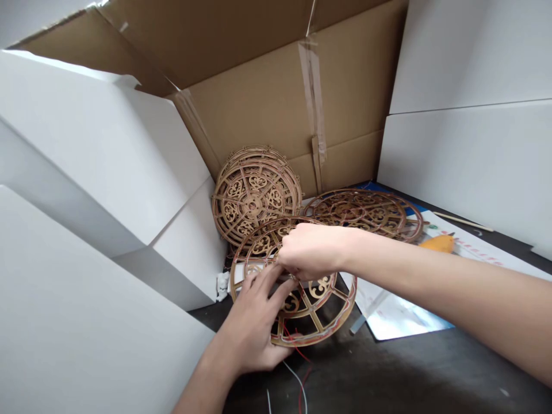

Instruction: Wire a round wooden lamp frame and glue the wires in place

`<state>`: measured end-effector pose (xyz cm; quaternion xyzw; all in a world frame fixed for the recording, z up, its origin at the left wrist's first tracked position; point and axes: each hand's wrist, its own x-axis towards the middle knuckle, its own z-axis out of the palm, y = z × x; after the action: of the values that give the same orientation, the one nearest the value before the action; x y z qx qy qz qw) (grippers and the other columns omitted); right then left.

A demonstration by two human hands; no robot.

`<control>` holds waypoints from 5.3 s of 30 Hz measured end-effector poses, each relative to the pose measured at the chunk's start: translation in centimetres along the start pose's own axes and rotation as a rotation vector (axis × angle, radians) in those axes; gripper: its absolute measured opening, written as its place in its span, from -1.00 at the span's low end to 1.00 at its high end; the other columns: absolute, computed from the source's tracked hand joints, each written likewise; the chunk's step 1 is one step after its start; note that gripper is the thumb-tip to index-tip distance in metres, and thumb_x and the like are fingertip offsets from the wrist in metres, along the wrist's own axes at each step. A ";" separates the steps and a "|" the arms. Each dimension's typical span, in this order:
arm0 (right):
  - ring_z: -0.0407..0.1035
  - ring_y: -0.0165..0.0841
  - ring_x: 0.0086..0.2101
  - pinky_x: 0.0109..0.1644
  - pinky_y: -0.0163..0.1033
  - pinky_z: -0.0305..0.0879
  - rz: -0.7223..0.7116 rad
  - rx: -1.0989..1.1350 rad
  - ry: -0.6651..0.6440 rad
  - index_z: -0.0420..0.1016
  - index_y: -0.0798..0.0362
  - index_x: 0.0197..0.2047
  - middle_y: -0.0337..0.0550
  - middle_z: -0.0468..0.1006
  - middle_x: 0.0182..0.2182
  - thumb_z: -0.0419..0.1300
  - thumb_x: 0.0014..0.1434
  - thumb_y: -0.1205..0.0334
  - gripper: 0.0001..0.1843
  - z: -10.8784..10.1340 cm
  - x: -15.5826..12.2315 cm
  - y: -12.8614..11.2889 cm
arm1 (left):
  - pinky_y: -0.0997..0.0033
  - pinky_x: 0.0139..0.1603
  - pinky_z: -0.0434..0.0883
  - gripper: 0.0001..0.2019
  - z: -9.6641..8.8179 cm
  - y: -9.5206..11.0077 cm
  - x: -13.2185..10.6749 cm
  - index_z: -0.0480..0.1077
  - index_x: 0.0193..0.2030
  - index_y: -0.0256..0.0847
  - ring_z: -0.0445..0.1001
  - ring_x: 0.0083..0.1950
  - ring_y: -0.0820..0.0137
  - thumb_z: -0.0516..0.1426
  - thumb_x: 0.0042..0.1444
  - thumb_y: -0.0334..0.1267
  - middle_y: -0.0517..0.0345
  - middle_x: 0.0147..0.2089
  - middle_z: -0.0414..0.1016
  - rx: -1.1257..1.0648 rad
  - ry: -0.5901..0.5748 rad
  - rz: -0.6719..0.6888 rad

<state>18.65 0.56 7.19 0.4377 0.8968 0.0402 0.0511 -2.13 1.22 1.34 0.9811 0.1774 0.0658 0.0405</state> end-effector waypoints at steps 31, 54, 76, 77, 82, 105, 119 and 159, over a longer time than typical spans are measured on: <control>0.48 -0.20 -0.39 -0.38 -0.16 0.21 -0.084 -0.061 -0.159 0.65 0.12 -0.35 -0.02 0.64 -0.35 0.40 0.03 0.29 -0.91 -2.0 2.3 -0.9 | -0.19 0.33 0.14 -0.20 0.4 -0.4 -0.1 0.08 0.37 -0.08 0.19 0.36 -0.03 0.28 0.00 -0.09 -0.12 0.35 0.21 -0.018 0.041 0.045; 0.39 -0.32 -0.23 -0.18 -0.25 0.25 -0.131 0.200 0.072 0.50 0.05 -0.22 -0.16 0.56 -0.30 0.18 0.30 0.37 -0.92 2.1 -2.4 2.7 | -0.18 0.37 0.08 -0.28 1.6 -1.2 -1.0 0.17 0.31 -0.20 0.04 0.47 -0.07 0.27 0.06 -0.03 -0.28 0.48 0.03 0.028 0.052 0.037; 0.43 -0.35 -0.43 -0.38 -0.25 0.14 -0.033 0.054 -0.227 0.64 -0.04 -0.23 -0.22 0.60 -0.42 0.28 0.18 0.32 -0.88 -2.8 0.1 2.5 | -0.16 0.36 0.13 -0.20 1.7 -1.3 -1.2 0.14 0.37 -0.17 0.09 0.45 -0.09 0.30 0.00 -0.09 -0.24 0.44 0.12 -0.043 0.111 0.052; 0.44 -0.35 -0.41 -0.37 -0.25 0.15 -0.051 0.049 -0.216 0.64 -0.05 -0.23 -0.21 0.61 -0.40 0.28 0.19 0.32 -0.88 -3.0 0.5 2.3 | -0.16 0.36 0.13 -0.20 1.7 -1.3 -1.3 0.13 0.37 -0.16 0.08 0.46 -0.08 0.30 0.00 -0.09 -0.24 0.44 0.12 -0.035 0.108 0.054; 0.48 -0.32 -0.28 -0.29 -0.27 0.20 -0.140 0.121 -0.156 0.65 -0.04 -0.23 -0.19 0.64 -0.30 0.33 0.17 0.32 -0.90 -2.9 2.6 1.3 | -0.15 0.34 0.15 -0.21 1.7 -1.3 -1.3 0.12 0.36 -0.13 0.10 0.45 -0.08 0.28 0.00 -0.06 -0.23 0.41 0.17 0.001 0.115 0.064; 0.39 -0.38 -0.27 -0.18 -0.27 0.29 -0.200 0.338 0.145 0.59 0.06 -0.24 -0.20 0.55 -0.34 0.31 0.20 0.34 -0.96 1.1 1.6 2.4 | -0.07 0.38 0.12 -0.18 1.3 -1.0 -0.8 0.12 0.39 -0.22 0.12 0.43 -0.07 0.28 0.01 -0.10 -0.23 0.43 0.13 -0.062 0.094 0.010; 0.35 -0.24 -0.22 -0.12 -0.08 0.36 0.112 0.284 0.560 0.49 0.06 -0.17 -0.06 0.55 -0.27 0.08 0.36 0.26 -0.84 3.3 -3.1 -0.9 | -0.09 0.40 0.09 -0.18 1.6 -1.0 -1.1 0.09 0.38 -0.22 0.10 0.45 -0.05 0.29 0.01 -0.10 -0.22 0.43 0.14 -0.057 0.122 0.021; 0.24 -0.15 -0.03 0.04 0.07 0.30 0.274 0.326 0.554 0.36 -0.01 0.14 -0.01 0.39 -0.03 0.08 0.40 0.20 -0.73 8.8 -5.6 -5.1 | -0.06 0.44 0.00 -0.13 1.1 -0.1 -1.4 -0.01 0.44 -0.21 0.00 0.50 -0.01 0.25 0.01 -0.16 -0.21 0.49 0.02 -0.033 0.062 -0.045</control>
<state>19.23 -6.78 -1.78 0.5290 0.8040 0.0200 -0.2707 -3.31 0.74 0.13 0.9735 0.1997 0.0983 0.0527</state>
